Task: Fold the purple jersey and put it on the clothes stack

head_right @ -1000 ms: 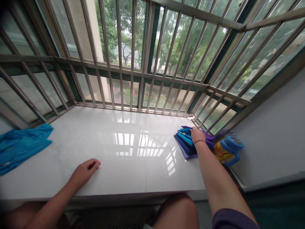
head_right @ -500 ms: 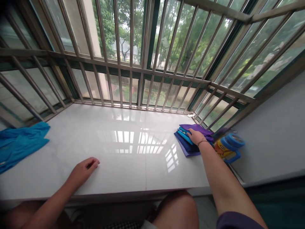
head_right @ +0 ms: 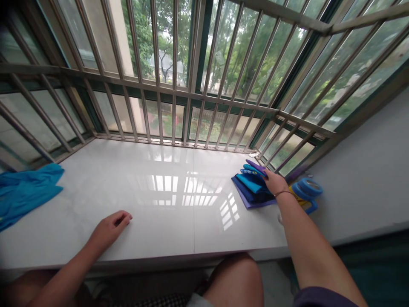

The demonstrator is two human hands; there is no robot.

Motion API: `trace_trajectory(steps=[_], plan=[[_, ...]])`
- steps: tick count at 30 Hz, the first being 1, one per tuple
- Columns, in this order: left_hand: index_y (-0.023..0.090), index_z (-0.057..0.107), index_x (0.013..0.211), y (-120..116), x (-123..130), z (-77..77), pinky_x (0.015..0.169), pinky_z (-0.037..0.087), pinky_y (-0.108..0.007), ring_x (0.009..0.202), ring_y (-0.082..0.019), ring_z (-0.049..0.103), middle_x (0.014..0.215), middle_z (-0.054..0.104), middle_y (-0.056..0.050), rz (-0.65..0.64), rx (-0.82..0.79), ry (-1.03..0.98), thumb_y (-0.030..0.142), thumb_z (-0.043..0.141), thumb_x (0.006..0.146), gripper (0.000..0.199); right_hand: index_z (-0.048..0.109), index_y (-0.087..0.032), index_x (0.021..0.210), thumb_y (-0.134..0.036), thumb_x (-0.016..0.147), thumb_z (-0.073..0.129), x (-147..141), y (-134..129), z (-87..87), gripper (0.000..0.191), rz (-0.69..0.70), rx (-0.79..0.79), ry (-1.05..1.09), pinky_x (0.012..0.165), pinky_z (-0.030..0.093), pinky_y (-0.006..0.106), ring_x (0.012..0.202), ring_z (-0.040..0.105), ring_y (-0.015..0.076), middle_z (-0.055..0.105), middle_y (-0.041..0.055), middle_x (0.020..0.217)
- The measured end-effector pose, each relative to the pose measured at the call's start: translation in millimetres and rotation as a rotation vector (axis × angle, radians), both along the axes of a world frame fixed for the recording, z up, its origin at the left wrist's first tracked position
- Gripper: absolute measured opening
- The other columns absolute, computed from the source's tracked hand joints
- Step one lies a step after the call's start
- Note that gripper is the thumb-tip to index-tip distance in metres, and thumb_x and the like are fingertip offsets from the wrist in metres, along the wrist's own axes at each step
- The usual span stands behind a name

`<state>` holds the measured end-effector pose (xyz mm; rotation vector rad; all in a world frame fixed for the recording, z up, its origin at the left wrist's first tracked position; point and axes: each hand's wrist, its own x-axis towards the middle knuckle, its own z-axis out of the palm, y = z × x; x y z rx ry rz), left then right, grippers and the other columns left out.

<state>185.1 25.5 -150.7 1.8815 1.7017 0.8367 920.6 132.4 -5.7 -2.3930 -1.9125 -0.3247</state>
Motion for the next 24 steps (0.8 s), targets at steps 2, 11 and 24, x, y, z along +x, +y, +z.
trace_trajectory(steps=[2, 11, 24], plan=[[0.027, 0.074, 0.082, -0.2, -0.4, -0.4, 0.075, 0.052, -0.032, 0.080, -0.023, 0.071, 0.084, 0.077, 0.000, -0.003, 0.004, -0.006, 0.058, 0.053, 0.094, 0.039, 0.071, -0.019, 0.140, -0.038, 0.104, 0.053, -4.5, -15.4, -15.8, 0.045, 0.148, -0.065, -0.009, 0.094, 0.060, 0.042, 0.109, 0.078, 0.0344, 0.080, 0.0166, 0.124], [0.027, 0.075, 0.084, 0.3, -1.6, -1.0, 0.075, 0.053, -0.031, 0.080, -0.023, 0.071, 0.085, 0.078, 0.000, 0.010, -0.011, 0.020, 0.059, 0.053, 0.093, 0.040, 0.056, -0.010, 0.153, -0.051, 0.092, 0.074, -39.7, -37.6, -56.7, 0.077, 0.236, -0.065, 0.048, 0.123, 0.046, 0.047, 0.145, 0.058, 0.0385, 0.058, 0.0253, 0.157], [0.027, 0.074, 0.085, 1.3, -2.6, -3.9, 0.076, 0.052, -0.031, 0.081, -0.023, 0.071, 0.086, 0.078, 0.000, 0.000, -0.020, 0.011, 0.059, 0.052, 0.095, 0.041, 0.068, -0.015, 0.133, -0.041, 0.112, 0.041, -114.7, -58.9, -53.0, 0.043, -0.016, -0.071, -0.158, 0.082, 0.056, 0.034, 0.101, 0.078, 0.0295, 0.079, 0.0206, 0.118]])
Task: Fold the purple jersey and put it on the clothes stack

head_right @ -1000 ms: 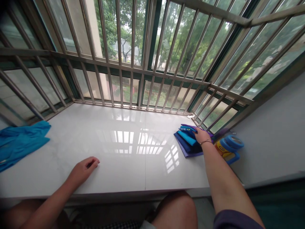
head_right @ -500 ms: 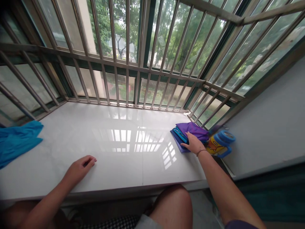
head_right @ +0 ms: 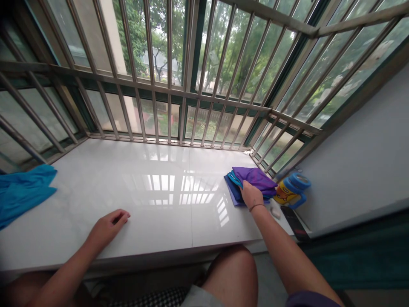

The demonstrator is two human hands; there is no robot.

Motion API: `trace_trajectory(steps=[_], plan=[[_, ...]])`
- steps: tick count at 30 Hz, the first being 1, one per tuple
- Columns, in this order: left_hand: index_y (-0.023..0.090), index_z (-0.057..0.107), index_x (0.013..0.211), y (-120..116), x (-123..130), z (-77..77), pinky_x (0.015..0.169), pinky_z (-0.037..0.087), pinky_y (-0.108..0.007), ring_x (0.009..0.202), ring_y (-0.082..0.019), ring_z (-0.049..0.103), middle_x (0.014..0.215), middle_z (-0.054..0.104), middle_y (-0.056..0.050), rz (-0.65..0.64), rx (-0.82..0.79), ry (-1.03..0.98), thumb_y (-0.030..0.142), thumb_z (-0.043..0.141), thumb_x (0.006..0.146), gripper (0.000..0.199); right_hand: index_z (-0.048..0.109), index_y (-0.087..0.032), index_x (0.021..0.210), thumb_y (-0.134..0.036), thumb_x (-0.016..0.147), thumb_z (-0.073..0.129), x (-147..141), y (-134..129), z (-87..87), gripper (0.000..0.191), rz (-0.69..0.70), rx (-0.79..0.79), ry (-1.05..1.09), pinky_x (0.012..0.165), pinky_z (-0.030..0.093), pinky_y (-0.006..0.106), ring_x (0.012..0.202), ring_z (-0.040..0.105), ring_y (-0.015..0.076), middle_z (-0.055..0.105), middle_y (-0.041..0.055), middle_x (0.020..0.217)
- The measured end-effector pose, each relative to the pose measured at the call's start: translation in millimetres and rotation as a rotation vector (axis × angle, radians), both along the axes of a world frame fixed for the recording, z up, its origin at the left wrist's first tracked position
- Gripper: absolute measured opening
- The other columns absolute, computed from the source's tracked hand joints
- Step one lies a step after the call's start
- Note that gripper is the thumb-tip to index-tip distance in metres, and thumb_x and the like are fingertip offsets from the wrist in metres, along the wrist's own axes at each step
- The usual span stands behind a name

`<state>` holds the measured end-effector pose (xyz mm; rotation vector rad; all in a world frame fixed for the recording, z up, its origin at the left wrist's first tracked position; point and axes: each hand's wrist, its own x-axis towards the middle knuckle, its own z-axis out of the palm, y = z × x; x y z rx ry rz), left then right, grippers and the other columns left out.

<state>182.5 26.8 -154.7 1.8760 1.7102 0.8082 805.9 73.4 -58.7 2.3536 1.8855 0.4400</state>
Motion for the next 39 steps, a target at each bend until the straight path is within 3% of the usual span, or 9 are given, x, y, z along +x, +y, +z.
trace_trajectory(steps=[4, 7, 9, 13, 17, 21, 30, 34, 39], plan=[[0.027, 0.074, 0.086, 0.2, 0.6, 0.4, 0.076, 0.051, -0.031, 0.082, -0.023, 0.071, 0.086, 0.078, -0.001, 0.006, -0.004, 0.004, 0.059, 0.052, 0.095, 0.041, 0.072, -0.014, 0.126, -0.050, 0.112, 0.041, -18.4, -7.0, -1.0, 0.050, 0.016, 0.016, 0.029, 0.086, 0.056, 0.035, 0.104, 0.078, 0.0310, 0.078, 0.0231, 0.118], [0.026, 0.074, 0.085, -0.3, 1.4, 2.1, 0.074, 0.050, -0.031, 0.079, -0.023, 0.070, 0.084, 0.077, 0.000, -0.003, -0.007, -0.007, 0.058, 0.052, 0.094, 0.039, 0.078, -0.016, 0.109, -0.059, 0.112, 0.032, -7.1, 8.1, 24.3, 0.064, -0.014, -0.042, 0.133, 0.087, 0.057, 0.039, 0.097, 0.079, 0.0318, 0.080, 0.0197, 0.101], [0.026, 0.073, 0.085, -0.9, 2.0, 3.3, 0.074, 0.050, -0.031, 0.078, -0.022, 0.070, 0.083, 0.077, 0.000, -0.008, -0.009, -0.010, 0.057, 0.053, 0.095, 0.038, 0.080, -0.014, 0.104, -0.054, 0.114, 0.025, 8.5, 26.6, 48.6, 0.068, -0.045, -0.019, 0.166, 0.090, 0.057, 0.042, 0.099, 0.078, 0.0326, 0.080, 0.0215, 0.099], [0.026, 0.073, 0.085, -1.9, 3.1, 5.0, 0.075, 0.050, -0.031, 0.078, -0.023, 0.070, 0.083, 0.076, 0.000, 0.005, -0.006, -0.007, 0.056, 0.053, 0.095, 0.038, 0.073, -0.011, 0.133, -0.042, 0.113, 0.025, 30.7, 62.4, 75.8, 0.061, -0.075, 0.110, 0.156, 0.105, 0.054, 0.045, 0.122, 0.071, 0.0338, 0.075, 0.0254, 0.128], [0.026, 0.073, 0.085, -1.7, 3.8, 5.5, 0.077, 0.050, -0.032, 0.081, -0.023, 0.070, 0.084, 0.077, -0.001, 0.003, -0.016, -0.021, 0.057, 0.052, 0.096, 0.038, 0.056, -0.025, 0.160, -0.054, 0.109, 0.039, 21.9, 72.3, 42.8, 0.061, -0.125, 0.048, 0.208, 0.119, 0.043, 0.064, 0.151, 0.049, 0.0395, 0.050, 0.0174, 0.166], [0.026, 0.073, 0.084, -0.4, 4.6, 6.8, 0.077, 0.050, -0.034, 0.082, -0.024, 0.070, 0.084, 0.076, -0.001, 0.015, -0.008, -0.029, 0.057, 0.052, 0.095, 0.038, 0.047, -0.037, 0.166, -0.076, 0.104, 0.029, 8.8, 62.9, -1.3, 0.075, -0.197, -0.038, 0.318, 0.121, 0.026, 0.082, 0.161, 0.032, 0.0447, 0.032, 0.0103, 0.178], [0.024, 0.068, 0.084, -8.7, 13.7, 19.6, 0.079, 0.053, -0.037, 0.081, -0.023, 0.067, 0.083, 0.073, -0.006, -0.010, 0.078, -0.034, 0.040, 0.050, 0.100, 0.029, 0.041, -0.037, 0.170, -0.087, 0.095, 0.018, 17.4, 57.2, -16.4, 0.092, -0.225, 0.025, 0.378, 0.123, 0.014, 0.083, 0.164, 0.022, 0.0472, 0.020, 0.0080, 0.182], [0.020, 0.071, 0.100, 4.3, -35.1, 27.0, 0.102, 0.053, -0.045, 0.105, -0.030, 0.068, 0.105, 0.076, -0.014, 0.108, 0.255, 0.153, 0.027, 0.052, 0.097, 0.020, 0.042, -0.038, 0.169, -0.087, 0.090, 0.020, 10.5, 47.5, -29.0, 0.095, -0.188, 0.085, 0.380, 0.122, 0.017, 0.083, 0.163, 0.023, 0.0494, 0.023, 0.0103, 0.181], [0.000, 0.055, 0.141, 26.6, -154.4, 51.4, 0.126, 0.034, -0.054, 0.152, -0.042, 0.044, 0.154, 0.053, -0.033, 0.610, 0.181, 0.434, 0.024, 0.053, 0.096, 0.051, 0.041, -0.038, 0.169, -0.086, 0.083, 0.027, -4.9, 22.5, -38.8, 0.099, -0.163, 0.122, 0.340, 0.124, 0.021, 0.076, 0.162, 0.025, 0.0513, 0.031, 0.0140, 0.178]])
